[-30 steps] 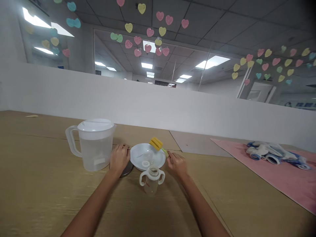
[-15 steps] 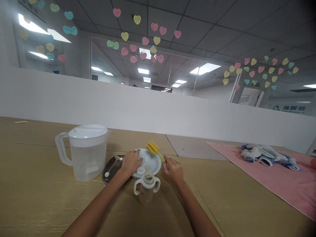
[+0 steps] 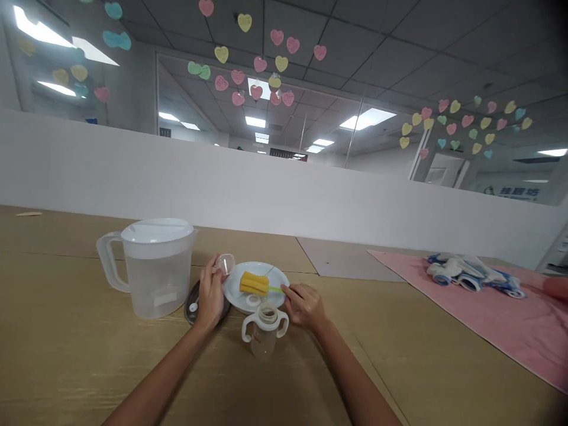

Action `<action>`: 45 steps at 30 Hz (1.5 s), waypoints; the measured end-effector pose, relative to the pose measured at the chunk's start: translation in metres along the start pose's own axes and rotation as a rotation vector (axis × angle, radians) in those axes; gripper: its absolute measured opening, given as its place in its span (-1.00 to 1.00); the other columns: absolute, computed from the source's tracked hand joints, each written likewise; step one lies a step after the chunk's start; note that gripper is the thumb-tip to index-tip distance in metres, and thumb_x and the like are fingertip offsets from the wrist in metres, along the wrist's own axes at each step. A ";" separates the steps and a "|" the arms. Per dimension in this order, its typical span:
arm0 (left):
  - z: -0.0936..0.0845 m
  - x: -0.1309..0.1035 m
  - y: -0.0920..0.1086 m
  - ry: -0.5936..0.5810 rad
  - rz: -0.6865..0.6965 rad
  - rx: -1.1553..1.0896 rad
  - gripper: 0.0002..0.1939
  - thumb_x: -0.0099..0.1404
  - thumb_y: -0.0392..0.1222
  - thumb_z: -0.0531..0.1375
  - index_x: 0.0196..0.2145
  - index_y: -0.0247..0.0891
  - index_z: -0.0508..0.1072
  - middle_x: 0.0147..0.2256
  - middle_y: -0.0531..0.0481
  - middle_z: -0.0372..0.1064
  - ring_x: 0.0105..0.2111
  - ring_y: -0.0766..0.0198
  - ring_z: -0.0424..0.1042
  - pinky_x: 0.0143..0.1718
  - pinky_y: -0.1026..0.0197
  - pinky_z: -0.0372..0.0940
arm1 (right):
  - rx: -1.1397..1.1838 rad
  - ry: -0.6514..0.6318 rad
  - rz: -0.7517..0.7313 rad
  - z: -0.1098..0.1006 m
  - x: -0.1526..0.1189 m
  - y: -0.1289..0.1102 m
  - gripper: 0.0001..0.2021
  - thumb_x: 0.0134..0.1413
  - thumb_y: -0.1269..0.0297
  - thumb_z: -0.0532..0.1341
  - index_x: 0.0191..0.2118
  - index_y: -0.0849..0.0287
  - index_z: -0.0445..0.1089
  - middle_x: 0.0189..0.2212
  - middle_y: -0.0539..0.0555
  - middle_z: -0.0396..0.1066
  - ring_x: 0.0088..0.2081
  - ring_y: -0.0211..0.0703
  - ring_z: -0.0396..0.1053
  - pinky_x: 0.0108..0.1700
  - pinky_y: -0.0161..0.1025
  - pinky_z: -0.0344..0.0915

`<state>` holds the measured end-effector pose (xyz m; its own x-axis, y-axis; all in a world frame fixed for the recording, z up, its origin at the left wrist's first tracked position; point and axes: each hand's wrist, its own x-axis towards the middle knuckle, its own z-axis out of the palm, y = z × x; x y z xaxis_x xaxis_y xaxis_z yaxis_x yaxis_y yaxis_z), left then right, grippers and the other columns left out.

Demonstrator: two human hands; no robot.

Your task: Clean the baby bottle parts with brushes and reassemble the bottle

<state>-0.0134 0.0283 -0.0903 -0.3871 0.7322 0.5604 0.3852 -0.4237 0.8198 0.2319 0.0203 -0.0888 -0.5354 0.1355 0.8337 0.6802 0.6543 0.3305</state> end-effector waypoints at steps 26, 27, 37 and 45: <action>0.004 -0.023 0.009 -0.078 0.046 0.051 -0.62 0.27 0.06 -0.02 -0.13 -0.24 0.35 -0.22 -0.07 0.40 -0.19 0.17 0.38 -0.15 0.15 0.26 | -0.128 0.055 0.045 0.009 -0.002 -0.005 -0.70 0.14 0.49 0.05 -0.08 0.15 0.41 -0.39 0.12 0.45 -0.38 -0.25 0.34 -0.29 -0.30 0.25; 0.005 -0.022 0.008 -0.038 0.071 0.065 -0.60 0.26 0.05 0.00 -0.06 -0.23 0.31 -0.14 -0.10 0.36 -0.11 0.15 0.34 -0.07 0.11 0.23 | -0.150 0.070 0.099 0.010 -0.001 -0.005 -0.71 0.14 0.48 0.05 -0.09 0.15 0.42 -0.40 0.12 0.45 -0.39 -0.26 0.34 -0.31 -0.31 0.25; 0.000 -0.028 0.006 -0.120 0.423 0.133 -0.58 0.21 -0.10 0.06 0.02 -0.24 0.22 -0.01 -0.15 0.28 0.00 0.11 0.27 0.04 0.05 0.17 | -0.142 0.113 0.220 0.014 0.003 -0.013 -0.74 0.15 0.39 0.08 -0.10 0.12 0.43 -0.43 0.07 0.43 -0.44 -0.32 0.36 -0.38 -0.39 0.23; -0.016 -0.007 0.003 0.069 0.365 0.372 -0.60 0.20 -0.21 -0.01 0.01 -0.30 0.24 -0.04 -0.19 0.23 0.00 0.07 0.22 0.02 0.02 0.15 | -0.238 0.107 0.328 0.015 -0.002 -0.004 -0.77 0.14 0.38 0.09 -0.17 0.17 0.47 -0.47 0.05 0.44 -0.50 -0.33 0.34 -0.43 -0.39 0.16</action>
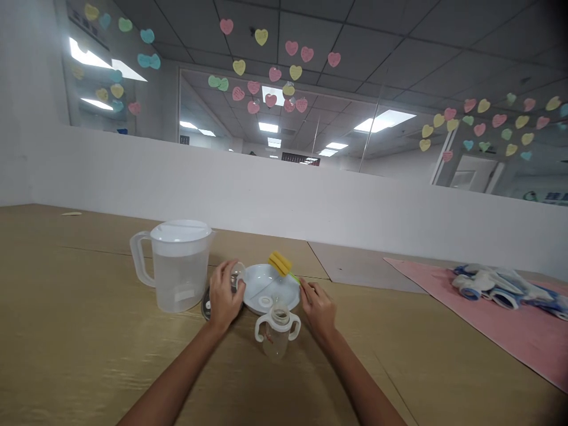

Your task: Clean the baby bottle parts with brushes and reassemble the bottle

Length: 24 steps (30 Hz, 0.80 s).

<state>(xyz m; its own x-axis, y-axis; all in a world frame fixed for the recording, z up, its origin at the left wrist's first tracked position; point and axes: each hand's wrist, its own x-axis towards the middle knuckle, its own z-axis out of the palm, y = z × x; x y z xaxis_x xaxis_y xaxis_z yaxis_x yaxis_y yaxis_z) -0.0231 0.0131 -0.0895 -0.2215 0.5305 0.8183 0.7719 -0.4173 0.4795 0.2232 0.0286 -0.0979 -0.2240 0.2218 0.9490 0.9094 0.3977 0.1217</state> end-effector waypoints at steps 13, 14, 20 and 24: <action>0.007 0.004 -0.024 -0.461 -0.241 0.208 -0.44 0.09 -0.48 -0.01 0.09 -0.35 0.16 0.08 -0.25 0.20 0.01 0.11 0.28 -0.03 0.14 0.19 | -0.046 -0.108 0.065 0.006 -0.001 0.005 -0.74 0.16 0.33 0.04 -0.21 0.17 0.48 -0.50 0.04 0.43 -0.51 -0.32 0.32 -0.43 -0.38 0.10; 0.005 0.005 -0.021 -0.413 -0.204 0.196 -0.47 0.10 -0.48 -0.02 0.07 -0.37 0.19 0.06 -0.24 0.22 0.02 0.11 0.27 -0.01 0.13 0.17 | -0.052 -0.113 0.068 0.006 -0.001 0.005 -0.74 0.16 0.34 0.03 -0.21 0.17 0.48 -0.50 0.03 0.43 -0.51 -0.32 0.33 -0.43 -0.38 0.10; 0.007 0.007 0.016 -0.425 0.187 -0.032 -0.66 0.22 -0.36 -0.06 -0.11 -0.24 0.37 -0.10 -0.06 0.38 -0.07 0.19 0.31 0.02 0.12 0.15 | -0.066 -0.151 0.104 0.003 0.001 0.004 -0.74 0.16 0.34 0.03 -0.20 0.16 0.47 -0.49 0.04 0.43 -0.50 -0.33 0.33 -0.43 -0.37 0.10; 0.025 0.014 0.037 -0.771 0.190 0.012 -0.70 0.21 -0.34 -0.01 -0.18 -0.24 0.45 -0.14 -0.09 0.43 -0.08 0.16 0.34 0.00 0.12 0.16 | -0.067 -0.166 0.136 0.000 0.003 0.004 -0.74 0.16 0.34 0.03 -0.20 0.14 0.47 -0.48 0.03 0.44 -0.48 -0.32 0.34 -0.43 -0.37 0.09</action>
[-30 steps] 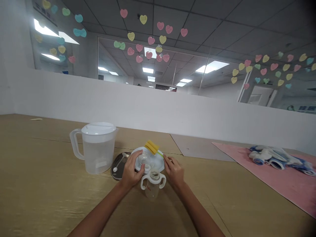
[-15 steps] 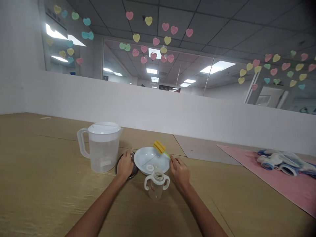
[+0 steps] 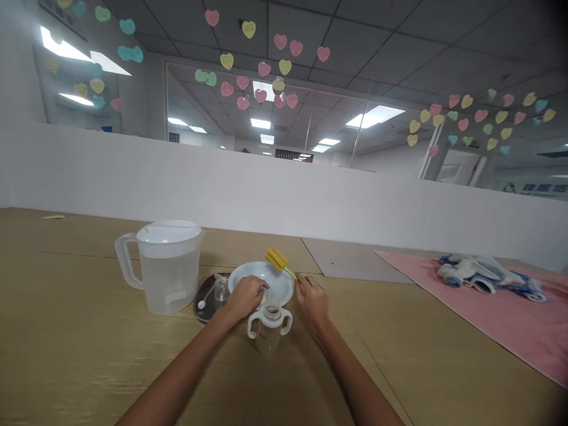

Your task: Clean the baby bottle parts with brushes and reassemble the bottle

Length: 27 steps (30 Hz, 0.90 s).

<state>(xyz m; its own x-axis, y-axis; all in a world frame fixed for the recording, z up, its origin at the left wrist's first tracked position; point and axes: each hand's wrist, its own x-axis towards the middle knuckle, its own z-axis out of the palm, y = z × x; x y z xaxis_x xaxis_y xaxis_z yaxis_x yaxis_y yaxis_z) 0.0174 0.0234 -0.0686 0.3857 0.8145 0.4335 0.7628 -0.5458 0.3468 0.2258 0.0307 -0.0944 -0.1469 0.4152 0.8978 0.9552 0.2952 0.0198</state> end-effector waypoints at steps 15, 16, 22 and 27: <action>-0.011 0.001 -0.021 0.369 -0.059 -0.239 -0.67 0.27 -0.16 0.02 -0.06 -0.28 0.37 -0.26 -0.08 0.40 -0.25 0.25 0.39 -0.17 0.19 0.29 | 0.127 0.163 -0.032 -0.007 0.002 -0.003 -0.78 0.13 0.35 0.08 -0.23 0.19 0.46 -0.51 0.04 0.43 -0.49 -0.31 0.35 -0.44 -0.38 0.15; -0.010 -0.006 -0.027 0.453 -0.058 -0.295 -0.66 0.27 -0.13 0.02 -0.05 -0.28 0.37 -0.28 -0.07 0.38 -0.27 0.26 0.39 -0.18 0.19 0.31 | 0.159 0.162 -0.083 -0.007 0.001 -0.005 -0.78 0.12 0.35 0.08 -0.22 0.19 0.46 -0.51 0.05 0.42 -0.49 -0.32 0.34 -0.43 -0.39 0.16; -0.001 -0.033 -0.040 0.565 0.038 -0.389 -0.68 0.29 -0.09 0.02 -0.04 -0.17 0.36 -0.20 -0.06 0.35 -0.23 0.28 0.37 -0.20 0.22 0.32 | 0.147 0.079 -0.269 -0.001 -0.003 -0.013 -0.80 0.09 0.38 0.10 -0.24 0.20 0.48 -0.57 0.03 0.38 -0.52 -0.32 0.31 -0.47 -0.38 0.14; -0.012 -0.034 -0.034 0.616 0.008 -0.258 -0.72 0.29 -0.13 0.01 -0.17 -0.19 0.45 -0.29 -0.05 0.36 -0.26 0.26 0.37 -0.16 0.20 0.27 | 0.196 0.079 -0.406 -0.008 -0.002 -0.007 -0.80 0.05 0.40 0.15 -0.21 0.19 0.46 -0.55 0.03 0.39 -0.49 -0.33 0.32 -0.41 -0.39 0.19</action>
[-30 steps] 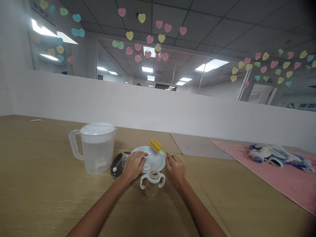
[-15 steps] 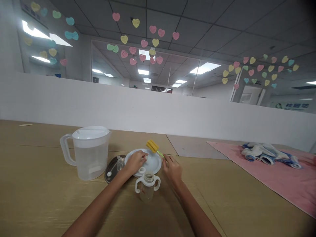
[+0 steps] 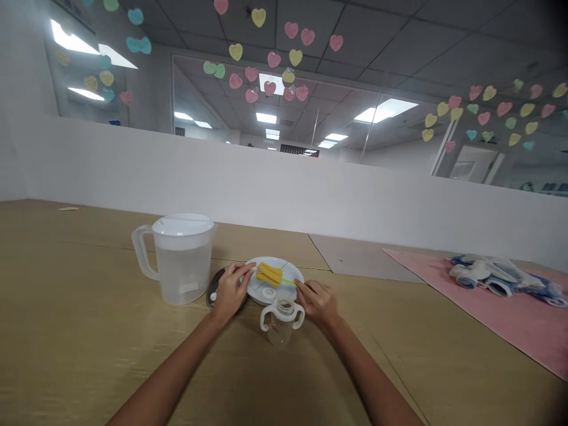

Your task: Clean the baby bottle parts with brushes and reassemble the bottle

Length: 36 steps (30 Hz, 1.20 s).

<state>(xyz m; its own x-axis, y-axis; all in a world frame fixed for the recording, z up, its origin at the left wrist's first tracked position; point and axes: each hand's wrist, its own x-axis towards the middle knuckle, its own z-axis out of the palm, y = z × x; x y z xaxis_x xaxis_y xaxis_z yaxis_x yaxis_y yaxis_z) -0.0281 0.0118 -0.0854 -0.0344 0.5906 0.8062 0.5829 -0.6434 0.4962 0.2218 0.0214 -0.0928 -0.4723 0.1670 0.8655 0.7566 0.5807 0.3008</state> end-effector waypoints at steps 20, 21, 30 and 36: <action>-0.021 0.004 -0.035 -0.607 -0.253 0.384 -0.71 0.11 -0.37 -0.03 -0.44 -0.24 0.50 -0.38 -0.12 0.48 -0.30 0.15 0.43 -0.24 0.18 0.22 | 0.000 0.074 0.092 -0.003 0.000 0.005 -0.82 0.06 0.39 0.15 -0.23 0.20 0.46 -0.50 0.06 0.44 -0.48 -0.32 0.34 -0.40 -0.38 0.20; -0.021 0.004 -0.035 -0.601 -0.250 0.424 -0.72 0.12 -0.36 -0.01 -0.44 -0.26 0.50 -0.39 -0.16 0.47 -0.29 0.12 0.42 -0.23 0.15 0.22 | -0.001 0.070 0.091 -0.003 0.000 0.005 -0.82 0.06 0.39 0.14 -0.24 0.21 0.46 -0.50 0.06 0.44 -0.48 -0.31 0.34 -0.39 -0.37 0.20; -0.028 0.013 -0.023 -0.440 -0.164 0.546 -0.67 0.13 -0.42 0.00 -0.26 -0.22 0.49 -0.26 -0.15 0.43 -0.21 0.09 0.35 -0.17 0.11 0.19 | -0.083 -0.002 0.130 0.001 0.000 0.008 -0.80 0.10 0.34 0.11 -0.25 0.19 0.47 -0.55 0.01 0.39 -0.52 -0.35 0.31 -0.44 -0.38 0.15; -0.013 0.006 0.009 -0.309 0.106 0.315 -0.70 0.30 -0.25 -0.06 -0.16 -0.20 0.43 -0.18 -0.07 0.42 -0.14 0.16 0.30 -0.06 0.09 0.14 | -0.107 -0.014 0.146 0.001 0.002 0.008 -0.79 0.11 0.34 0.09 -0.26 0.18 0.48 -0.57 0.00 0.37 -0.52 -0.34 0.30 -0.45 -0.37 0.14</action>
<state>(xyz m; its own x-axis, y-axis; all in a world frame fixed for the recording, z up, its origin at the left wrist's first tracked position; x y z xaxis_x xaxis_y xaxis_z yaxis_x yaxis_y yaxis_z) -0.0333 0.0036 -0.0717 0.2547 0.6778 0.6897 0.7906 -0.5567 0.2552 0.2265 0.0270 -0.0892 -0.3590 0.2548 0.8979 0.8611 0.4614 0.2134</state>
